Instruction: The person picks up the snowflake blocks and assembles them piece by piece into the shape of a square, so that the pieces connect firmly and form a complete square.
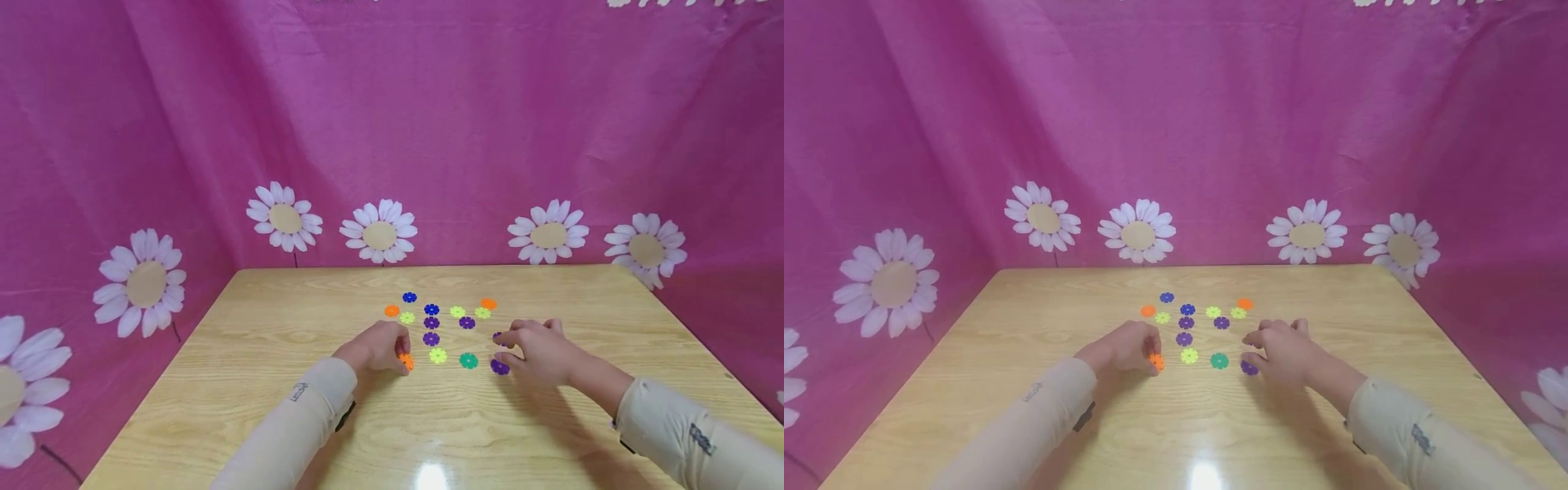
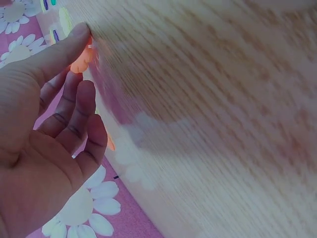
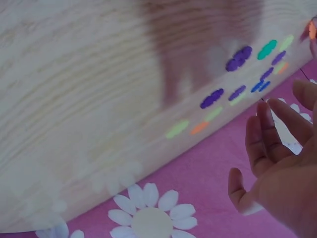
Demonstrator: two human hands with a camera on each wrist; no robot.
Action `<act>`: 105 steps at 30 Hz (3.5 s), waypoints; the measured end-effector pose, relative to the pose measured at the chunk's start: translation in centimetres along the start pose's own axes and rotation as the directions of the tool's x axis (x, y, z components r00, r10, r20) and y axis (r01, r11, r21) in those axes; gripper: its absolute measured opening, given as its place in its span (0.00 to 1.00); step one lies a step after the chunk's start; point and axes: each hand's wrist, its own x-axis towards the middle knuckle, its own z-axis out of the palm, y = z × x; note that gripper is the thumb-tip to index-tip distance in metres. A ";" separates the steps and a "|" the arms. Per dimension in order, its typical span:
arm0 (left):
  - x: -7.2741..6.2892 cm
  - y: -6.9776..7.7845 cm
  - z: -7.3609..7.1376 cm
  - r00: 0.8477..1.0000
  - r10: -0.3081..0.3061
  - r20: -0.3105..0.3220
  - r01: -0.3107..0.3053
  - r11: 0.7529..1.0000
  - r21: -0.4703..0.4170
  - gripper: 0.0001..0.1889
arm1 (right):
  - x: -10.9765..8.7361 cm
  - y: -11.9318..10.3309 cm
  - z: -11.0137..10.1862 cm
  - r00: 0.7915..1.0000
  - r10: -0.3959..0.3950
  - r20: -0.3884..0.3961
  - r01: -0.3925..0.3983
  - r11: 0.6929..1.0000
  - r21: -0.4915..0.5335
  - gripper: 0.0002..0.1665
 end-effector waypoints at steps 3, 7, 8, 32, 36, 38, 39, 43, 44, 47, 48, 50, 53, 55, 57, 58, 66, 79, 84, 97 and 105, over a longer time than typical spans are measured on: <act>0.0 0.0 0.0 1.000 0.015 0.000 -0.015 0.999 -0.035 0.13 | 0.0 0.4 0.5 0.999 0.016 0.044 -0.016 1.000 -0.009 0.19; -0.1 -0.1 -0.1 1.000 0.029 -0.008 -0.030 0.995 -0.100 0.09 | 0.0 0.8 1.1 0.998 0.016 0.068 -0.016 1.000 -0.014 0.19; -0.1 -0.2 -0.1 0.999 0.033 -0.010 -0.034 0.992 -0.122 0.08 | 0.1 0.9 1.2 0.997 0.015 0.070 -0.014 1.000 -0.016 0.19; -0.3 1.4 -1.1 0.997 -0.018 -0.071 -0.023 0.842 -0.539 0.06 | 1.3 1.6 3.0 0.997 0.028 0.073 -0.042 0.978 0.205 0.12; -0.2 1.3 -0.6 0.997 -0.021 -0.068 -0.024 0.805 -0.593 0.06 | 1.4 1.5 3.0 1.000 0.019 0.016 -0.022 0.969 0.248 0.08; -0.3 1.3 -0.3 0.998 -0.021 -0.061 -0.021 0.789 -0.614 0.05 | 1.5 1.4 2.8 1.000 0.004 -0.010 -0.001 0.959 0.285 0.07; -0.3 1.3 -0.2 0.998 -0.020 -0.057 -0.020 0.782 -0.623 0.05 | 1.5 1.3 2.6 1.000 0.004 -0.016 0.001 0.951 0.310 0.06; -0.2 1.2 0.2 0.999 -0.008 -0.052 -0.028 0.766 -0.642 0.05 | 1.6 0.4 1.9 0.999 0.010 -0.038 0.008 0.903 0.430 0.04; -0.2 1.1 0.2 0.999 -0.004 -0.052 -0.031 0.759 -0.650 0.05 | 1.6 0.1 1.7 0.999 0.011 -0.044 0.011 0.888 0.460 0.04; -0.1 1.2 0.2 0.998 0.004 -0.057 -0.042 0.739 -0.673 0.06 | 1.5 -0.8 1.4 0.997 -0.014 -0.072 0.050 0.848 0.528 0.03; -0.2 1.3 0.2 0.998 0.005 -0.055 -0.042 0.729 -0.683 0.06 | 1.5 -1.1 1.3 0.997 -0.015 -0.077 0.055 0.833 0.551 0.03; -0.3 1.4 0.2 0.999 0.003 -0.049 -0.037 0.711 -0.703 0.07 | 1.5 -1.6 1.1 0.997 -0.010 -0.080 0.055 0.806 0.589 0.02; -0.5 1.7 0.2 0.999 0.006 -0.043 -0.036 0.673 -0.739 0.08 | 1.4 -2.4 0.9 0.996 0.002 -0.093 0.057 0.778 0.626 0.03; -0.6 1.9 0.2 0.999 0.009 -0.045 -0.040 0.642 -0.765 0.10 | 1.4 -2.8 0.8 0.993 0.009 -0.115 0.068 0.761 0.645 0.05; -0.6 2.2 0.2 0.999 0.013 -0.052 -0.050 0.604 -0.795 0.11 | 1.4 -3.2 0.8 0.989 0.007 -0.145 0.092 0.743 0.663 0.06; -0.6 2.4 0.2 0.998 0.015 -0.056 -0.054 0.589 -0.806 0.12 | 1.4 -3.4 0.7 0.987 0.007 -0.159 0.103 0.730 0.676 0.06; -0.3 3.4 0.1 0.999 -0.003 -0.053 -0.044 0.520 -0.853 0.12 | 1.2 -4.2 0.8 0.980 0.049 -0.195 0.110 0.680 0.725 0.07; 0.1 3.7 0.2 0.997 -0.043 -0.062 -0.034 0.479 -0.877 0.11 | 1.2 -4.3 0.7 0.961 0.071 -0.268 0.149 0.683 0.715 0.06; 0.0 3.8 0.2 0.997 -0.037 -0.073 -0.046 0.487 -0.872 0.11 | 1.0 -4.4 0.7 0.953 0.080 -0.291 0.157 0.690 0.707 0.06; 0.6 4.4 0.0 0.998 -0.049 -0.051 -0.023 0.457 -0.889 0.10 | 1.3 -4.3 0.9 0.918 0.065 -0.392 0.228 0.721 0.654 0.04; 0.9 4.1 0.8 1.000 -0.016 -0.024 -0.017 0.363 -0.932 0.12 | 1.3 -4.9 1.3 0.903 0.090 -0.419 0.237 0.709 0.663 0.04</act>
